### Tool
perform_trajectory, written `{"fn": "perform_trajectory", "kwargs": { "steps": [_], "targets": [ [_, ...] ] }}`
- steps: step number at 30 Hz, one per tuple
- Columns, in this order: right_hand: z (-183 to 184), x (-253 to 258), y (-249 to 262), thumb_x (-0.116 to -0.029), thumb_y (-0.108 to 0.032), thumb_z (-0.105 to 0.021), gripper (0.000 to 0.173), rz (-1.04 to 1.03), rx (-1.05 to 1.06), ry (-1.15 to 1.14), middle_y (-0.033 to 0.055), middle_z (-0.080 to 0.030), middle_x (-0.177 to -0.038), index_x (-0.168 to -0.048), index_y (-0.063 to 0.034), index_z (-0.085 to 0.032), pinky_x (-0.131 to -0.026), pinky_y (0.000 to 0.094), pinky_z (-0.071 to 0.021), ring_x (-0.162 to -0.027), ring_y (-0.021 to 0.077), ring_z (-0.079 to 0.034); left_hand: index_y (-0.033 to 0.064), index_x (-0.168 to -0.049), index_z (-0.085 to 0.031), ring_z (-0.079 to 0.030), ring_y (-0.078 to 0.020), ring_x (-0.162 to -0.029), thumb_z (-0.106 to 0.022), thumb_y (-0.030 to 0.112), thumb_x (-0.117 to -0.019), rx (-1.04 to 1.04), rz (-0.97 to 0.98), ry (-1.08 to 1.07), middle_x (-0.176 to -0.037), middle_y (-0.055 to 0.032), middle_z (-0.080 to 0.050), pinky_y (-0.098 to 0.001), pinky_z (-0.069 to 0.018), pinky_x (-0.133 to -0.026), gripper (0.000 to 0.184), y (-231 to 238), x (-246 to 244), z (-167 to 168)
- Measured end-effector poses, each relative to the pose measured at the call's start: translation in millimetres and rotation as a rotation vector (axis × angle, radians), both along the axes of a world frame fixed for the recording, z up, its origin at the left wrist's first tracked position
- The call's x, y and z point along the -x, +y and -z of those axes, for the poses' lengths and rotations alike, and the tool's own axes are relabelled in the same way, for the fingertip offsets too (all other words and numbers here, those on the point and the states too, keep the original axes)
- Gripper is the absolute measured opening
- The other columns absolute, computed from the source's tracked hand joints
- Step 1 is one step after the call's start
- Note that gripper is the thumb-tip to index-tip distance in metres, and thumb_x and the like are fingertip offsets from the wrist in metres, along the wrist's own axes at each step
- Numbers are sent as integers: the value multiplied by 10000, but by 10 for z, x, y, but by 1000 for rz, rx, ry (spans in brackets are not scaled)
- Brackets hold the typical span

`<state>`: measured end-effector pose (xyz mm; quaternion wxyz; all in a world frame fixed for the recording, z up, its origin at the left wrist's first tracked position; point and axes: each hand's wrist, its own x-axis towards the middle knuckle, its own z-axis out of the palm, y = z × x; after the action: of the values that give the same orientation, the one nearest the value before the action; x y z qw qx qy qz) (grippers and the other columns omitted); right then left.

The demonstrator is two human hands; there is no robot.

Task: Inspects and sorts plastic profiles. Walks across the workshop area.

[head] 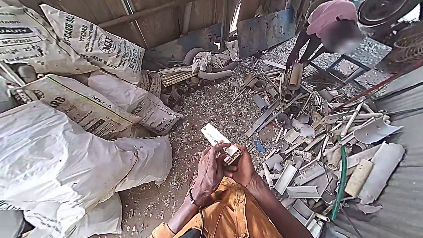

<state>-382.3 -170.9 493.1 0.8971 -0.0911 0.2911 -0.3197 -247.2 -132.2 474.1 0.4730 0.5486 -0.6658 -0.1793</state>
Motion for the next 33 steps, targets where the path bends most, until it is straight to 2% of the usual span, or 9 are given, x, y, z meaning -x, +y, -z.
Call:
{"fn": "perform_trajectory", "kwargs": {
  "steps": [4,7,10,12,18,24,28,30,33],
  "targets": [
    [55,-24,44,-1013,-553,-232,579,12,-39,14,-27,-577,-611,-963,-178,-671,-407,192,-384,-422,42,-455,64,-1175,-625,-684,-117,-1070,-414,191,-1066,-171,-85,129,-1126,-6,-747,-399,-514,-958,269,26,26,-33],
    [152,-57,130,-1040,-519,-226,546,62,-145,130,13,-586,-659,-980,-138,-613,-393,200,-374,-425,64,-447,-9,-1139,-592,-722,-71,-850,-379,165,-1085,-223,-23,321,-931,-6,-747,-297,-601,-802,280,-55,-226,41],
    [232,-48,179,-1035,-549,-218,582,75,-198,110,39,-603,-683,-1014,-119,-608,-386,203,-372,-427,74,-458,9,-1281,-642,-611,-149,-1217,-374,421,-1096,-281,319,361,-1289,-84,-668,-371,-494,-1061,525,-59,-584,178],
    [221,-73,178,-1028,-554,-229,576,60,-220,131,21,-581,-631,-942,-131,-610,-389,204,-378,-413,72,-454,81,-1311,-668,-535,-184,-1337,-507,561,-1018,-326,391,320,-1373,-69,-633,-417,-425,-1144,585,32,-593,242],
    [209,-154,130,-1047,-505,-268,525,47,-182,173,16,-603,-631,-869,-150,-611,-412,222,-412,-445,82,-501,182,-914,-830,-578,-258,-1317,-809,368,-851,-239,139,421,-1092,1,-774,-425,-361,-1199,197,115,-357,287],
    [310,-144,121,-1036,-479,-319,466,-18,-173,82,8,-612,-657,-880,-162,-624,-433,227,-432,-462,75,-502,220,-781,-821,-570,-201,-1303,-863,369,-774,-287,167,518,-1146,8,-756,-357,-396,-1154,155,71,-465,389],
    [397,-176,144,-1033,-489,-316,458,-76,-162,41,1,-609,-666,-896,-178,-623,-434,229,-445,-465,78,-516,170,-797,-778,-540,-168,-1288,-777,466,-844,-327,206,314,-1206,-2,-706,-378,-386,-1133,299,65,-561,314],
    [390,-186,158,-1035,-503,-295,474,-87,-164,58,-1,-609,-670,-897,-183,-616,-429,224,-426,-465,74,-503,121,-841,-760,-478,-246,-1380,-675,500,-919,-312,227,211,-1272,-61,-679,-479,-337,-1168,396,72,-558,327],
    [349,-214,123,-1046,-513,-288,481,-80,-141,63,11,-630,-710,-933,-178,-614,-432,216,-424,-489,77,-523,57,-899,-681,-388,-359,-1469,-538,377,-1031,-239,245,184,-1392,-139,-625,-575,-262,-1210,375,62,-498,384]
  ]
}}
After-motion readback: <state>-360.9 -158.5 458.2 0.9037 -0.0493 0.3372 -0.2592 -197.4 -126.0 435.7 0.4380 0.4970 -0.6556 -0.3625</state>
